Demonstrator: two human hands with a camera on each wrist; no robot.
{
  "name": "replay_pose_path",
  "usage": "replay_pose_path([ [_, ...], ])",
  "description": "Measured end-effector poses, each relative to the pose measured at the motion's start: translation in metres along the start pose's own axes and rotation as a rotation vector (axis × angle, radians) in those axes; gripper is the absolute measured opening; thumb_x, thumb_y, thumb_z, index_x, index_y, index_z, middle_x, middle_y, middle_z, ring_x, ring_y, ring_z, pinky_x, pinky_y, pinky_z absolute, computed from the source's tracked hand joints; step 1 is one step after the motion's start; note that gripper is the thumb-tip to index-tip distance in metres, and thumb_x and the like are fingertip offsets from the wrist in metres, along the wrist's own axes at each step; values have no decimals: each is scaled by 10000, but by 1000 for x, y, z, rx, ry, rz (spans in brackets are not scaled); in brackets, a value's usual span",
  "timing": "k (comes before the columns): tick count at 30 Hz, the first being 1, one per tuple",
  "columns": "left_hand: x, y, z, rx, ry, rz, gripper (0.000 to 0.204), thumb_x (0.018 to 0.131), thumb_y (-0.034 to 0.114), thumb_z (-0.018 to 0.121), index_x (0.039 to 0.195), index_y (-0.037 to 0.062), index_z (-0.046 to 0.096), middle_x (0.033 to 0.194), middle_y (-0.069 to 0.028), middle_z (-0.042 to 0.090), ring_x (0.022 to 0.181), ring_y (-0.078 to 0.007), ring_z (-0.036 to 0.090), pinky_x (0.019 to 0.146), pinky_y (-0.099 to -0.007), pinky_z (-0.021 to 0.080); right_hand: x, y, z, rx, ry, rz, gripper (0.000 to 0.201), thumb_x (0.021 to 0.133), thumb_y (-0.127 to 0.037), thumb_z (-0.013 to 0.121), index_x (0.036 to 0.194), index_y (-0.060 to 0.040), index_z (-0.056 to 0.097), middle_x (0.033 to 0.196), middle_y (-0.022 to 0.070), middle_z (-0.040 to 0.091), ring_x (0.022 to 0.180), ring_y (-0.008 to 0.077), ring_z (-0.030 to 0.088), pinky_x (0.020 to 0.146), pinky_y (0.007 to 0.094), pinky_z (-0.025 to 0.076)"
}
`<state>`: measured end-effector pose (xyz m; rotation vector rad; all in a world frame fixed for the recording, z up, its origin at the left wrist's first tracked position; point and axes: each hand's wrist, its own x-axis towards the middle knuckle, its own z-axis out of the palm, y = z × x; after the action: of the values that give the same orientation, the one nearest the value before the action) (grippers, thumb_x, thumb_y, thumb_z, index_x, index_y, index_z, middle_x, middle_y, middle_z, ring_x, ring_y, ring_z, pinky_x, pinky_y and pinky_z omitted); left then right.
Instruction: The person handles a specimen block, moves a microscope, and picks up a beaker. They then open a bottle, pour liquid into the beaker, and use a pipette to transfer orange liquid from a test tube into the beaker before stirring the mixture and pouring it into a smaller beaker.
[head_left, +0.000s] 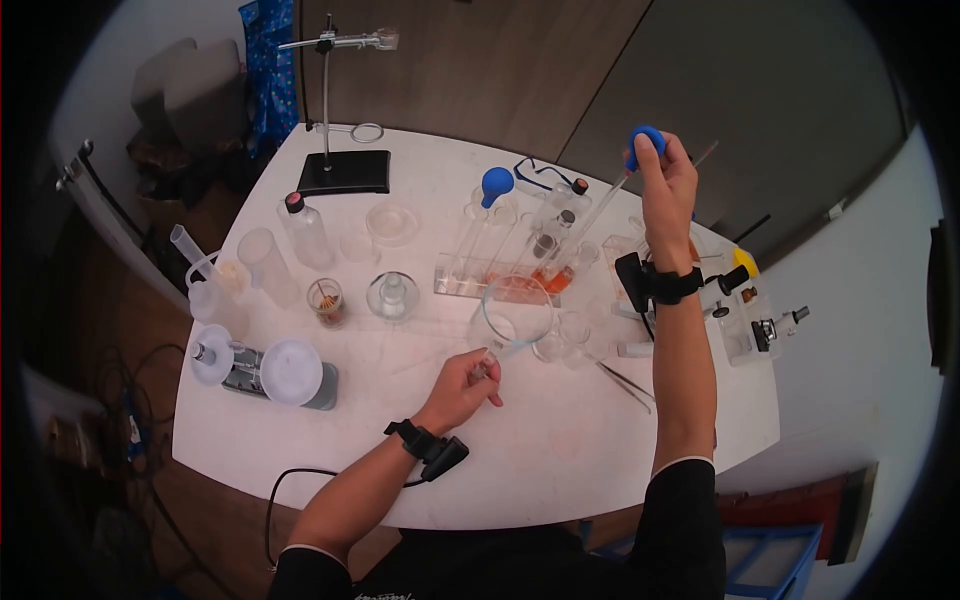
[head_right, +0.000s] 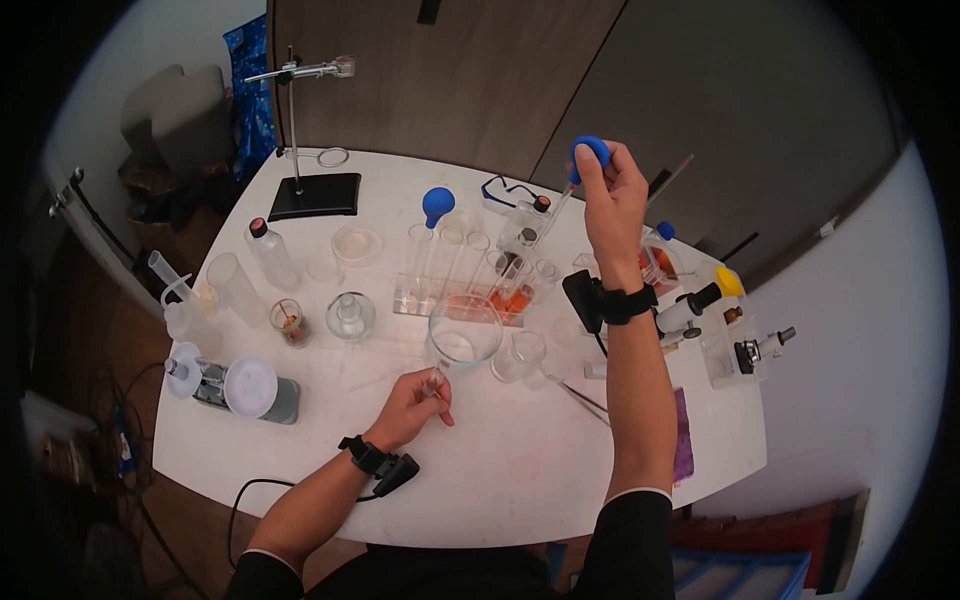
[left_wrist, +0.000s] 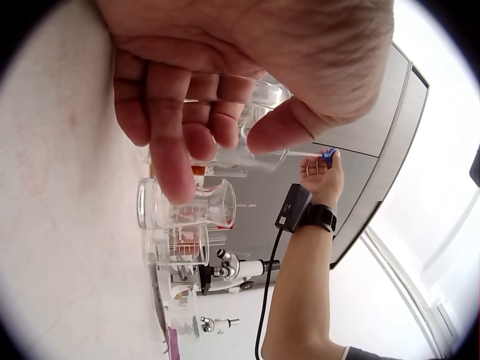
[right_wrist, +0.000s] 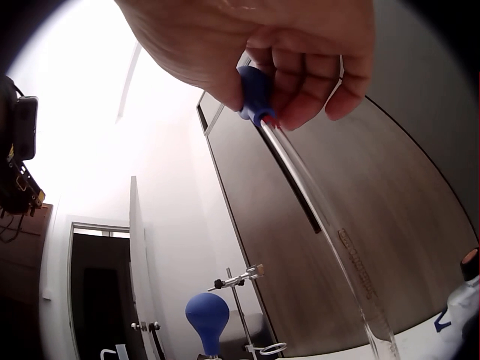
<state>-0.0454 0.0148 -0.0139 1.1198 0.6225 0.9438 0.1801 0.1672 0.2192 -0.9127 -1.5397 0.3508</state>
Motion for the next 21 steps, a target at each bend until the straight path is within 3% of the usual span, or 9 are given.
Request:
replay_pose_path([
  [5, 0, 1, 2, -51, 0, 28, 58, 822, 23, 576, 855, -1, 535, 800, -44, 548, 644, -136, 623, 585, -257, 532, -6, 1, -3, -28, -14, 45, 287, 939, -285, 672, 1016, -11, 637, 853, 16, 648, 791, 72, 584, 745, 217, 464],
  [21, 6, 0, 4, -41, 46, 114, 87, 843, 43, 576, 889, -27, 551, 821, -69, 569, 675, -146, 626, 639, -259, 533, -12, -5, -6, -6, -54, 79, 311, 900, -274, 724, 1051, -14, 644, 884, 12, 649, 815, 69, 592, 765, 209, 472],
])
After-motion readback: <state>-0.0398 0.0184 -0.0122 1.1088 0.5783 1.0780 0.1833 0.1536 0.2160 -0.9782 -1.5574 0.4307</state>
